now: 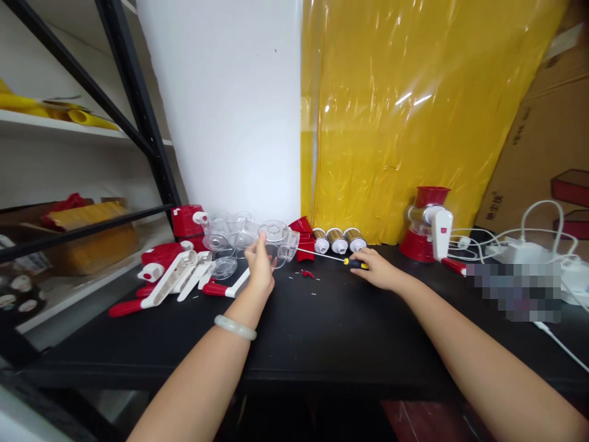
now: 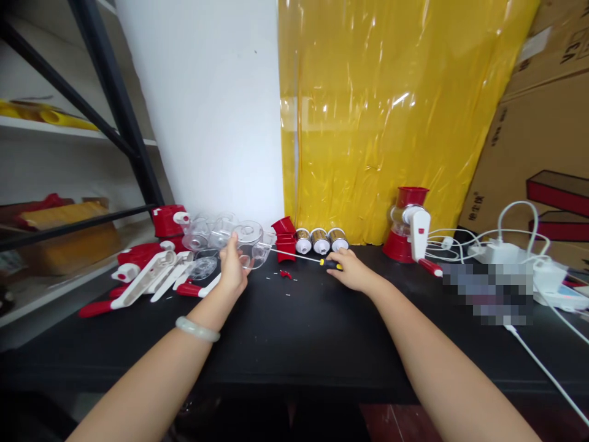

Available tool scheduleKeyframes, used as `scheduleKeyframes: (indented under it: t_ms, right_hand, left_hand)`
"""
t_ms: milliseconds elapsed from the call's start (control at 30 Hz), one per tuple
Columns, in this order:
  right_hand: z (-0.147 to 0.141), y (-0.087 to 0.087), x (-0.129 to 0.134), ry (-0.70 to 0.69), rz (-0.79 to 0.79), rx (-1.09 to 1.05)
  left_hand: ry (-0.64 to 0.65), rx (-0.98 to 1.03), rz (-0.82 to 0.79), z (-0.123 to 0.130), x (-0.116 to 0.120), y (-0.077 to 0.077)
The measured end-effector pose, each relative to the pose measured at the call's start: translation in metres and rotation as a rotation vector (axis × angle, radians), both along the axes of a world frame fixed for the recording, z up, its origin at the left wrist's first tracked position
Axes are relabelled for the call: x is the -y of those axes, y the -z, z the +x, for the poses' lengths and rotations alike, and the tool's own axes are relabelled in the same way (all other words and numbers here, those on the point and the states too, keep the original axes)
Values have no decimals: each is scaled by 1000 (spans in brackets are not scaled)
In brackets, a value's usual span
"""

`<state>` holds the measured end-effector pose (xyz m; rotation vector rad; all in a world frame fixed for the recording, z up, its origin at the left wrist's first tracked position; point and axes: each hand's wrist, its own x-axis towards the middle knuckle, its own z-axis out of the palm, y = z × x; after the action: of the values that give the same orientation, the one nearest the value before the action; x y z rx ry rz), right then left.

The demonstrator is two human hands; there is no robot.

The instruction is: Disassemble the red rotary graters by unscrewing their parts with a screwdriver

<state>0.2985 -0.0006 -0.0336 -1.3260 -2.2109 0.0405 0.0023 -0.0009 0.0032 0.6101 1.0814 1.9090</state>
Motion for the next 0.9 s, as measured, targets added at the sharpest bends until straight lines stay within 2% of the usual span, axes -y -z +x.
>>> scheduleKeyframes:
  t_ms: [267, 433, 533, 633, 733, 833, 900]
  right_hand:
    - [1, 1, -2, -33, -2, -40]
    - [0, 0, -1, -33, 9, -60]
    - [3, -2, -2, -31, 5, -48]
    - [8, -3, -3, 1, 5, -23]
    - [10, -4, -3, 30, 3, 1]
    - [9, -4, -1, 23, -25, 22]
    - [7, -4, 0, 11, -43, 32]
  left_hand:
    - [7, -22, 30, 0, 3, -1]
    - [-1, 34, 43, -2, 5, -5]
    - [-20, -11, 76, -2, 6, -6]
    - [-86, -156, 238, -4, 7, -4]
    - [-244, -477, 432, -7, 9, -1]
    - [-292, -719, 412, -8, 9, 2]
    - [-274, -745, 390, -8, 7, 3]
